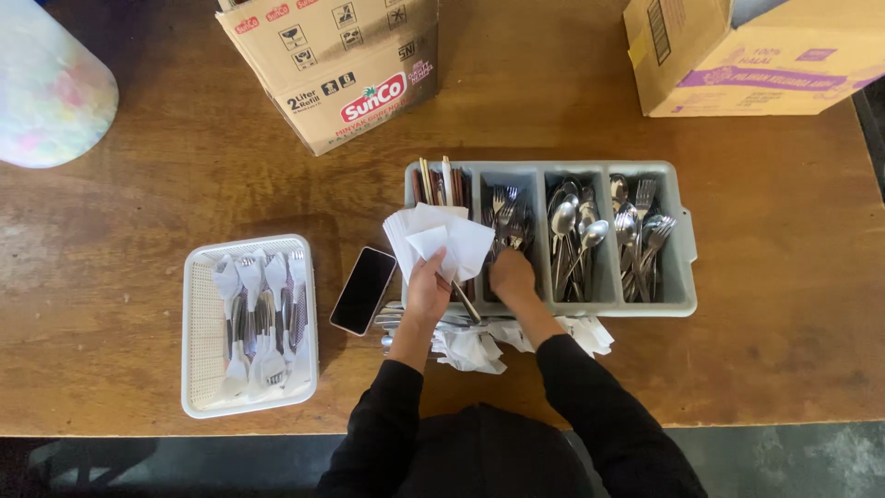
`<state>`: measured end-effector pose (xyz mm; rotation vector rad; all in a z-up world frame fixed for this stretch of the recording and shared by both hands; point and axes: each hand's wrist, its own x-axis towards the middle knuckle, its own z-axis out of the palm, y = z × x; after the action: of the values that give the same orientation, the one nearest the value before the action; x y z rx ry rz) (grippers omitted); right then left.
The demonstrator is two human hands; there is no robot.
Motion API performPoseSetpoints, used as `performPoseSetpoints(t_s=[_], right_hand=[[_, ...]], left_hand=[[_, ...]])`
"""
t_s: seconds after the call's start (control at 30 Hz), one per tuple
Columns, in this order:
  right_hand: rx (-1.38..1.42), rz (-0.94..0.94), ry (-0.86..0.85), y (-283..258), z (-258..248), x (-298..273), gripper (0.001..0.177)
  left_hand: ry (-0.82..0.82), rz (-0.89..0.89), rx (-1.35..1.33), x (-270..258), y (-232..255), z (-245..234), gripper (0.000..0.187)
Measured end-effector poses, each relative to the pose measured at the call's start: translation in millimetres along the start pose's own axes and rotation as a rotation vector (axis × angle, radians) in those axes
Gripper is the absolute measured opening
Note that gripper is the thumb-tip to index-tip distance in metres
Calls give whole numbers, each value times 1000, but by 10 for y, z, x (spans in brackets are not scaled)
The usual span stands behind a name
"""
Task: The person wraps individual spoons and forks in white paper napkins, taking each utensil from a sorting tray and placing it in a separate container.
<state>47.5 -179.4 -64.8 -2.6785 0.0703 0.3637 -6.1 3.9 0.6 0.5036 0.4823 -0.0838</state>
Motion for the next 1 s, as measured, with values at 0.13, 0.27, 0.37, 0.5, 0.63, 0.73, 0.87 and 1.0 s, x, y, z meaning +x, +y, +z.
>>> performPoseSetpoints(t_s=[0.13,0.27,0.37,0.5,0.63,0.73,0.87,1.0], right_hand=[[-40,139,-66,-15,70,137,17],[48,93,-18,64,16,36,32],[191,67,36,139,-28,50,33],[573,162,39,194,-196,-53,32],[331,4,205,171,-516,-335,24],[394,109,111,180,-721,-499,27],[346,-113,171,294,-513,-345,26],[132,-74,-63,207,-213,-191,37]], left_hand=[[20,-20,10,50,-46,-91,36],[47,-15,-20,94,-111,-175,35],[45,-5,-43,108,-123,-192,37],[28,-17,-33,90,-166,-215,37],[56,-34,-24,120,-184,-186,34],[27,-34,-30,127,-221,-172,34],[52,-40,9,182,-268,-216,32],[33,-22,-6,174,-286,-229,35]])
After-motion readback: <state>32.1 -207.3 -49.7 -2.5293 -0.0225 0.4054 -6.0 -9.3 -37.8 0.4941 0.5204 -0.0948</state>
